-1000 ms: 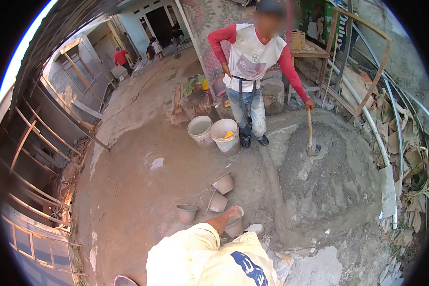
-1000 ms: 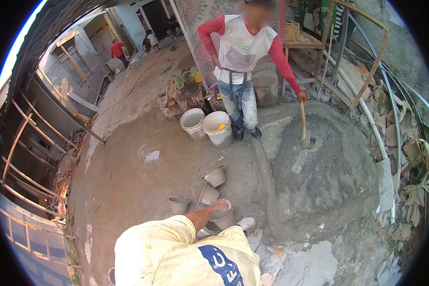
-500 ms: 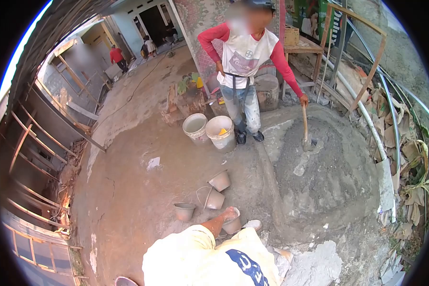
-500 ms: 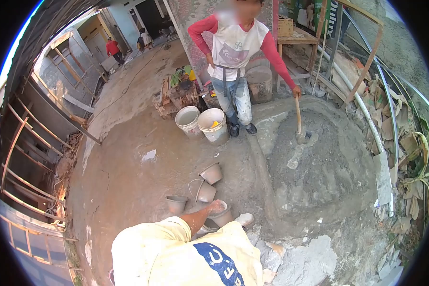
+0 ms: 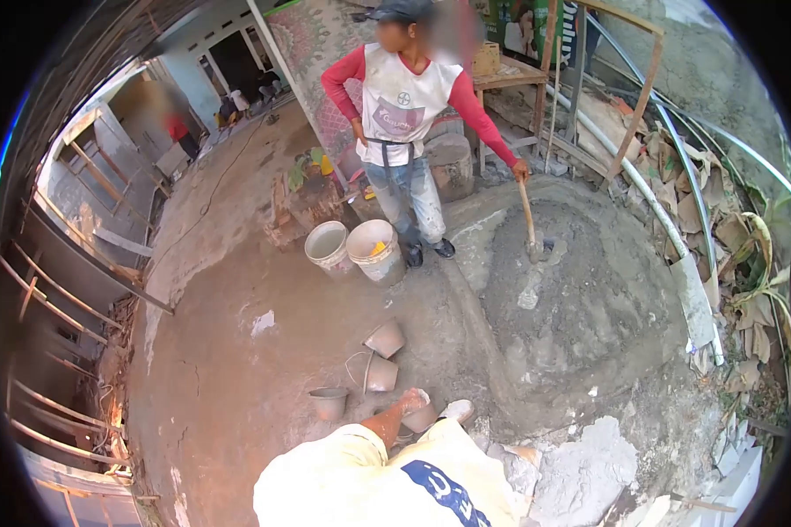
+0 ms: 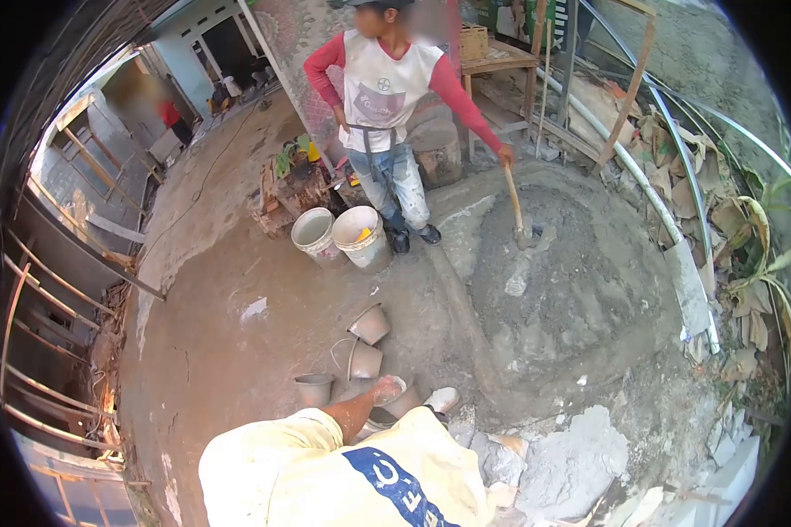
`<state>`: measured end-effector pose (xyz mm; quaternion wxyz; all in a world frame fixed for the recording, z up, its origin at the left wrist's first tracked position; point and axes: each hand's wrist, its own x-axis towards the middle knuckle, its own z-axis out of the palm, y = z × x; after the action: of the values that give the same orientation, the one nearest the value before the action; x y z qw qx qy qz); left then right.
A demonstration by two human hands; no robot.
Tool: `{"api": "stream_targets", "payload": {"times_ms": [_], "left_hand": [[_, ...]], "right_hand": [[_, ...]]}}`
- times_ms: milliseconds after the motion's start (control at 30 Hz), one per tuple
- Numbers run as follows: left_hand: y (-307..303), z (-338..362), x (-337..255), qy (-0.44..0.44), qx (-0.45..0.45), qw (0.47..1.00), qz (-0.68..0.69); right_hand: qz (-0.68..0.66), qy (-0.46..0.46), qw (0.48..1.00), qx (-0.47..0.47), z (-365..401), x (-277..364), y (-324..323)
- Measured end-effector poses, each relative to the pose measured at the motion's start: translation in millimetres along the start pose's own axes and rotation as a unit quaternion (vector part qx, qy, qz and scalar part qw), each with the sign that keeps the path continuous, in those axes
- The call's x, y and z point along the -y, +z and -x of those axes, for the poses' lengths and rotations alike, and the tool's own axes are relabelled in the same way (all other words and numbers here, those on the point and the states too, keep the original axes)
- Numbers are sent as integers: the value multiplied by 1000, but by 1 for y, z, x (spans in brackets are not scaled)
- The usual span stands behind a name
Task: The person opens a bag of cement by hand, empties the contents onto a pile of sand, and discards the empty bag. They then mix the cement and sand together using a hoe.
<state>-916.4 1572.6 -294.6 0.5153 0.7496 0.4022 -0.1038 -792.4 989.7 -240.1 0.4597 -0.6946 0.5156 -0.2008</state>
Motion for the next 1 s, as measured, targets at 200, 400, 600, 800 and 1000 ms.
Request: {"api": "stream_targets", "payload": {"times_ms": [200,400,600,800,1000], "left_hand": [[0,-6,-24,12,108,994,-8],[5,-29,-69,34,233,969,-78],[46,-75,-97,37,314,924,-213],[173,-118,-86,196,328,862,-334],[323,-140,-2,154,374,857,-318]], "right_hand": [[3,57,984,-171,22,-2,-59],[-181,63,968,-163,90,7,-80],[-38,156,983,-92,146,-38,-76],[204,116,972,-31,168,-153,-15],[300,-60,952,25,125,-270,55]]}}
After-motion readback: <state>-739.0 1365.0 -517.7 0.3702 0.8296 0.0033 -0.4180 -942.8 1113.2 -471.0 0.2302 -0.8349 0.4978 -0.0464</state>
